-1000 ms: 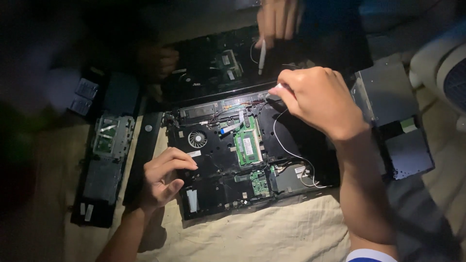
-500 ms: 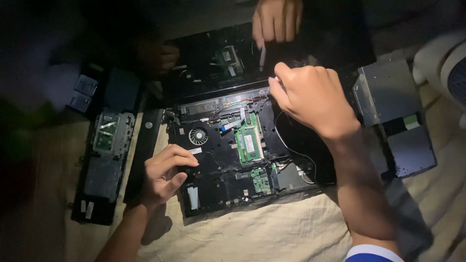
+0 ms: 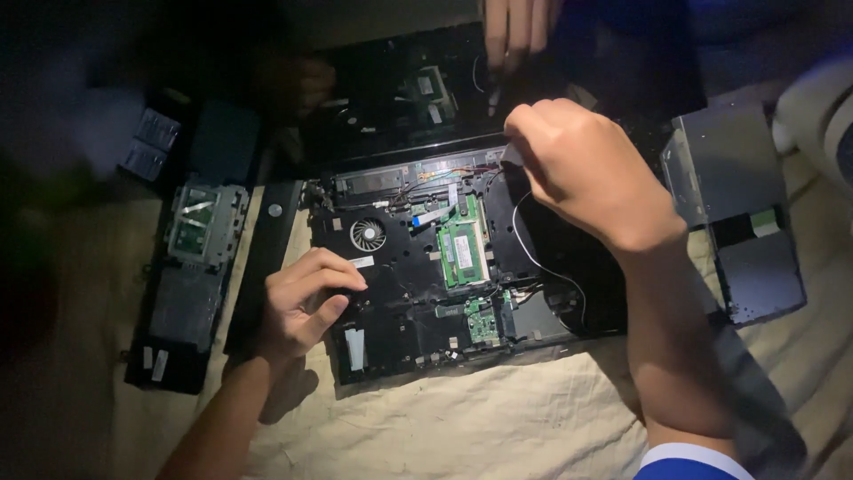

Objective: Disassembling a laptop by removing the battery, unscrewing internal components, and disconnecting ribbon cables.

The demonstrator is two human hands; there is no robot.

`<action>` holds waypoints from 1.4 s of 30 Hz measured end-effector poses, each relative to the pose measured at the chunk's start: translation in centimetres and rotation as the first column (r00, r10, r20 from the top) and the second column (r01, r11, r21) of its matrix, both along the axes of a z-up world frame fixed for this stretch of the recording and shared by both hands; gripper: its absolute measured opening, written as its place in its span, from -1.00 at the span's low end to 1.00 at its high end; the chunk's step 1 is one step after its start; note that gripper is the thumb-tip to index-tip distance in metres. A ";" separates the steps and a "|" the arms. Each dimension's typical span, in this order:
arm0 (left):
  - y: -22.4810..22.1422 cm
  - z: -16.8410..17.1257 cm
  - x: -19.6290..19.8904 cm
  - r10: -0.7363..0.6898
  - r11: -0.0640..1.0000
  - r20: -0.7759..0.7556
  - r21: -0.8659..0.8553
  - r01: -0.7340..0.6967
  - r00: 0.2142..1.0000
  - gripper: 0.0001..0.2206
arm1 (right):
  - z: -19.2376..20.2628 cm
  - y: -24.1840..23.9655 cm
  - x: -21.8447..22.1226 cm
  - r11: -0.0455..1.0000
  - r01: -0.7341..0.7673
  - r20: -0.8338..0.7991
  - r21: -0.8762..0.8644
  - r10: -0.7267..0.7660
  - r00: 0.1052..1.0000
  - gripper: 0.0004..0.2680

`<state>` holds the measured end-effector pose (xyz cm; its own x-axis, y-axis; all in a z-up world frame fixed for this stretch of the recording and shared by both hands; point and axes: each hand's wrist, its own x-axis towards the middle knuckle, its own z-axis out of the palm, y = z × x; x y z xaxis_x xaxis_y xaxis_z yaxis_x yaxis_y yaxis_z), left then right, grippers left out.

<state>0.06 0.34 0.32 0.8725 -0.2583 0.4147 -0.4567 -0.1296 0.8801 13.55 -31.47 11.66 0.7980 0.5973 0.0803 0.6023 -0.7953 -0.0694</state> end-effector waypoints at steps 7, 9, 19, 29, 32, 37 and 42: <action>-0.2 -0.2 0.1 -0.002 0.999 0.014 -0.048 0.003 1.000 -0.72 | -1.4 -0.7 0.6 0.992 0.008 0.022 0.129 -0.010 1.000 -0.86; -0.3 1.1 -0.5 0.015 0.999 -0.029 0.051 -0.013 0.999 -0.76 | -1.8 -0.3 0.3 0.981 -0.009 0.065 0.194 -0.004 0.998 -0.89; -0.9 2.0 -0.5 0.091 0.976 -0.063 0.202 -0.076 0.994 -0.92 | -1.2 -0.8 0.2 0.950 -0.047 0.024 0.308 0.042 0.999 -0.92; -2.4 3.1 0.7 0.131 0.933 0.066 0.328 -0.146 0.989 -0.94 | -2.6 -0.6 1.7 0.844 0.015 -0.207 0.537 0.114 0.972 -0.89; -4.2 4.4 1.1 0.239 0.869 0.016 0.443 -0.222 0.971 -0.94 | -2.2 -0.8 1.3 0.874 -0.095 -0.091 0.476 0.156 0.984 -0.89; -7.3 5.1 3.6 0.228 0.656 0.189 0.695 -0.294 0.955 -0.88 | -2.5 -0.7 1.2 0.889 -0.131 -0.003 0.439 0.148 0.989 -0.89; -9.4 3.9 8.4 0.128 0.686 0.307 0.659 -0.308 0.943 -0.76 | -2.8 -0.6 1.5 0.899 -0.101 -0.034 0.425 0.127 0.991 -0.88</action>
